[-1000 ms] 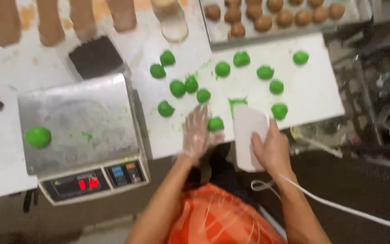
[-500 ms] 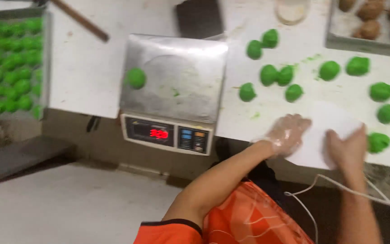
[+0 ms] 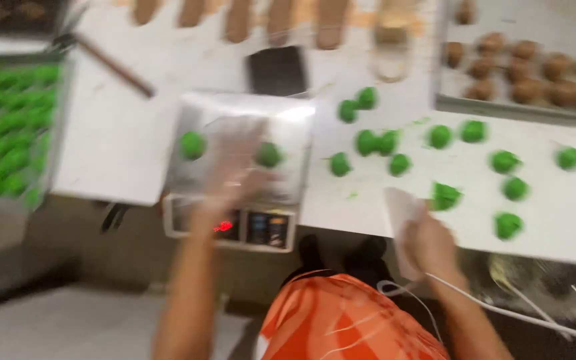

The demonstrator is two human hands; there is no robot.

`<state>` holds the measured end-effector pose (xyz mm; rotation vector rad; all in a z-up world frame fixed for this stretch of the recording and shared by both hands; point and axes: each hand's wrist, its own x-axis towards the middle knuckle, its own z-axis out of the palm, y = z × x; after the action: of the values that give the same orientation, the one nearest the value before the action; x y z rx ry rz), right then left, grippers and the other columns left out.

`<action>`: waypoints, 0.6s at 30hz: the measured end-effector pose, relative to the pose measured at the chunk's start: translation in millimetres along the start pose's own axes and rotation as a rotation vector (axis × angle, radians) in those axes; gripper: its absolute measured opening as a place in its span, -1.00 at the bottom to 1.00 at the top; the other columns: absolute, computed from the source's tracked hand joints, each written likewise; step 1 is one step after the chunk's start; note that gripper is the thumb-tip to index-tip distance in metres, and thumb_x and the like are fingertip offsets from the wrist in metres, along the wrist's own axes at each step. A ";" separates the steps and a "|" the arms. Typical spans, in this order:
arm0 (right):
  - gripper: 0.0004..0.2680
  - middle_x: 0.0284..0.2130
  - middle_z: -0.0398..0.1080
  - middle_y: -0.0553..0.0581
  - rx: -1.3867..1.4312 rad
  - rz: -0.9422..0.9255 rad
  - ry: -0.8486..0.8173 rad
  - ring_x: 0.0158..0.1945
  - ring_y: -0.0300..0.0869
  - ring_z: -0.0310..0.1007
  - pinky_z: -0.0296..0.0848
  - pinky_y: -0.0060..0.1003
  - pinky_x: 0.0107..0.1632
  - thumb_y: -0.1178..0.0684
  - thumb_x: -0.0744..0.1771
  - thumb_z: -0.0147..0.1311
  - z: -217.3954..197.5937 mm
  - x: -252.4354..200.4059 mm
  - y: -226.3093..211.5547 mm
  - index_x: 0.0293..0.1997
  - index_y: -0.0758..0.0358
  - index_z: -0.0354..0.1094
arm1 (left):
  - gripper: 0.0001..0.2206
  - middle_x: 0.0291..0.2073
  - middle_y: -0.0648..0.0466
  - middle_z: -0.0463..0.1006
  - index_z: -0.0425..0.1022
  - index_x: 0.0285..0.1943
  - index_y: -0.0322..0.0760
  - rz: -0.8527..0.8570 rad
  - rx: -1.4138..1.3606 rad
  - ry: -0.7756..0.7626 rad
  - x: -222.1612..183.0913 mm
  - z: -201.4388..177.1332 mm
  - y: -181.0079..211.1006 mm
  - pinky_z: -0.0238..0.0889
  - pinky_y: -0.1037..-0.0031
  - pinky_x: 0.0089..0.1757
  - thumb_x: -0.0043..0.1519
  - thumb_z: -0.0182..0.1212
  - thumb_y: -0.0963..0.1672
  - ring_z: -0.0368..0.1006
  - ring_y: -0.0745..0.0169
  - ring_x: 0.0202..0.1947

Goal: Portioning green dough by weighing individual pieces on a digital scale and arranging them on a baking tray.

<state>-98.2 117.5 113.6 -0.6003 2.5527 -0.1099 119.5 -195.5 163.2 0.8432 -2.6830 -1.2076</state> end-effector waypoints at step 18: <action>-0.62 -0.18 0.40 0.63 0.626 0.333 0.190 -0.05 0.38 0.40 0.42 0.18 -0.13 0.02 0.26 0.05 -79.5 -41.5 146.5 0.14 0.40 0.15 | -0.67 -0.13 -0.01 0.57 0.51 -0.03 -0.10 0.267 -0.167 -0.365 119.9 236.7 201.0 0.27 0.25 0.03 0.02 0.35 -0.06 0.45 0.01 -0.01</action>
<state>-163.7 264.3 173.9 0.0796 2.5507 -0.8394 -140.5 9.1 126.6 0.2493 -2.7853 -1.6156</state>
